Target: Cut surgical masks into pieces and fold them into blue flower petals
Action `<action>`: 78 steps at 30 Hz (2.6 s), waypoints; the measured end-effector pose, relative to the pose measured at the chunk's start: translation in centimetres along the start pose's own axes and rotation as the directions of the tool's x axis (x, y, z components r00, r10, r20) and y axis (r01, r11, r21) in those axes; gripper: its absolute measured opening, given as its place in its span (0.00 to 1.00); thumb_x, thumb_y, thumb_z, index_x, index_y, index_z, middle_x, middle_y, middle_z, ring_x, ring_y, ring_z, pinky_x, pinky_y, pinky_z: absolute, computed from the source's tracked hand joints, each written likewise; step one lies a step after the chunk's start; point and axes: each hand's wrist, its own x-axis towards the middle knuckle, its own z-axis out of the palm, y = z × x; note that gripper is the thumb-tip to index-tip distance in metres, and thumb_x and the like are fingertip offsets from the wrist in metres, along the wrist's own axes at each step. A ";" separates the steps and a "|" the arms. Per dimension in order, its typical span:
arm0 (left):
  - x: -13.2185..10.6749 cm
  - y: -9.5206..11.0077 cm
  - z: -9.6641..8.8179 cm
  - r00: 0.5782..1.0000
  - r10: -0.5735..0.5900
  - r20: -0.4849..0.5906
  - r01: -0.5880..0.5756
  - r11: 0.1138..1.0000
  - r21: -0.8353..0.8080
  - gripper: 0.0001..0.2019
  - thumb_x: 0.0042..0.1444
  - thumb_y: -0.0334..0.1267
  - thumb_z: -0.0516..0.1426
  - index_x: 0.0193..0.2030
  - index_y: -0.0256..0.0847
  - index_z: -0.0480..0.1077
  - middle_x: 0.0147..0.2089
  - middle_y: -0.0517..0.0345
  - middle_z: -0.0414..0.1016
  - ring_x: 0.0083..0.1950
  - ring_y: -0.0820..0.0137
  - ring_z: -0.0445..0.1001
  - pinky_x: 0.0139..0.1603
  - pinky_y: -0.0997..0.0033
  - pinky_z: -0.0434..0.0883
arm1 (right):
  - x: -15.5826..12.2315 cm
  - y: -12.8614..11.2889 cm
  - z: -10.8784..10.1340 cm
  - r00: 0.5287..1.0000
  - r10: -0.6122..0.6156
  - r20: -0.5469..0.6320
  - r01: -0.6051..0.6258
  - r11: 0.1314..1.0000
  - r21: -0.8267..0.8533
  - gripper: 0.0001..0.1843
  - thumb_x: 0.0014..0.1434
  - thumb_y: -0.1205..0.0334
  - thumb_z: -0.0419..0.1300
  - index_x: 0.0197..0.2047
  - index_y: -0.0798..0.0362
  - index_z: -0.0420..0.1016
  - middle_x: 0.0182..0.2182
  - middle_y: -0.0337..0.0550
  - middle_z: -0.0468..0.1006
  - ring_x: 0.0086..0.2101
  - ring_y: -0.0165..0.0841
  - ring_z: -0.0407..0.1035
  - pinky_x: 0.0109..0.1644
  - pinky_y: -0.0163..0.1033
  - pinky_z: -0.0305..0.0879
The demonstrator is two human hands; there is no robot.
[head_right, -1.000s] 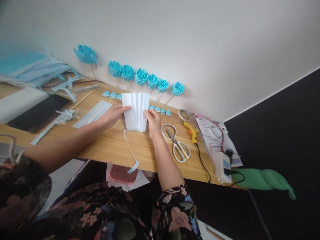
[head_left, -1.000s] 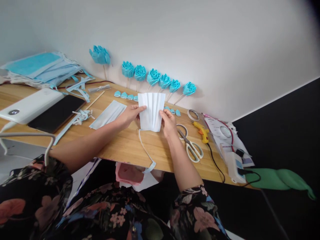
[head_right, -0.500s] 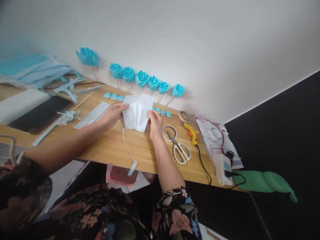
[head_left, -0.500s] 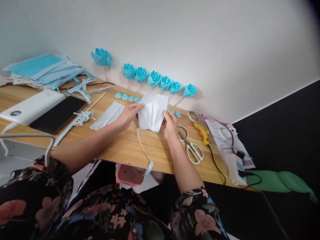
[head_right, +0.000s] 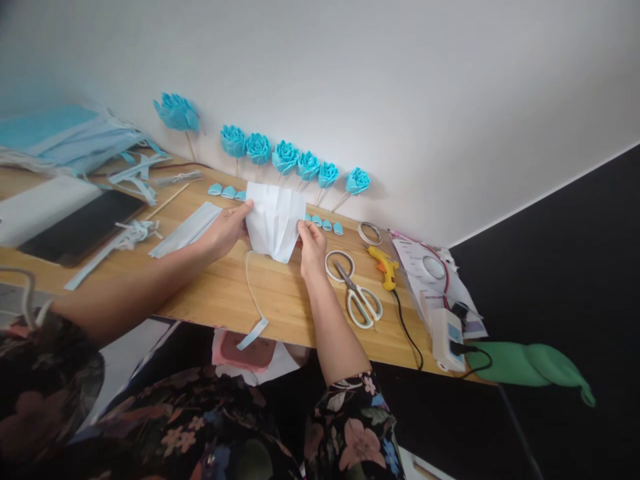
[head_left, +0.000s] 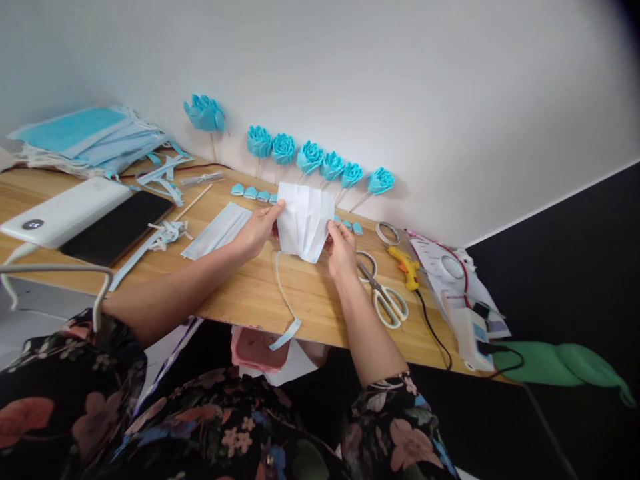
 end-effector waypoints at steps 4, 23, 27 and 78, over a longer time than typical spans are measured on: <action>-0.2 -0.1 0.2 0.998 -0.036 0.059 0.037 0.999 -0.006 0.25 0.55 0.61 0.60 0.29 0.37 0.71 0.27 0.50 0.74 0.27 0.66 0.71 0.26 0.68 0.65 | 0.1 0.3 -0.2 1.000 -0.002 0.017 0.004 0.996 -0.091 0.23 0.47 0.38 0.67 0.28 0.48 0.67 0.21 0.31 0.62 0.24 0.28 0.58 0.29 0.35 0.59; -0.3 -0.5 0.1 0.998 -0.055 0.007 0.054 0.994 0.094 0.21 0.48 0.51 0.68 0.41 0.35 0.75 0.38 0.46 0.80 0.39 0.58 0.78 0.32 0.66 0.70 | 0.1 0.2 0.1 0.994 -0.107 -0.012 0.106 0.992 -0.071 0.18 0.48 0.47 0.67 0.35 0.52 0.76 0.30 0.36 0.77 0.34 0.31 0.69 0.43 0.37 0.67; -0.4 -0.4 0.2 0.997 -0.062 0.052 0.058 0.996 0.062 0.21 0.48 0.50 0.68 0.41 0.36 0.74 0.36 0.46 0.79 0.42 0.56 0.78 0.37 0.63 0.72 | -0.3 0.0 0.3 0.994 -0.109 0.023 0.111 0.991 -0.074 0.17 0.49 0.47 0.67 0.33 0.52 0.74 0.28 0.35 0.76 0.33 0.30 0.68 0.42 0.36 0.67; 1.2 4.2 -2.9 0.995 0.078 -0.061 -0.071 0.991 0.116 0.16 0.49 0.48 0.66 0.24 0.39 0.68 0.23 0.61 0.68 0.24 0.74 0.64 0.27 0.72 0.58 | 0.5 -0.5 -0.9 0.985 0.025 0.173 0.003 0.987 -0.162 0.22 0.41 0.42 0.73 0.32 0.50 0.77 0.28 0.36 0.77 0.30 0.32 0.68 0.35 0.38 0.68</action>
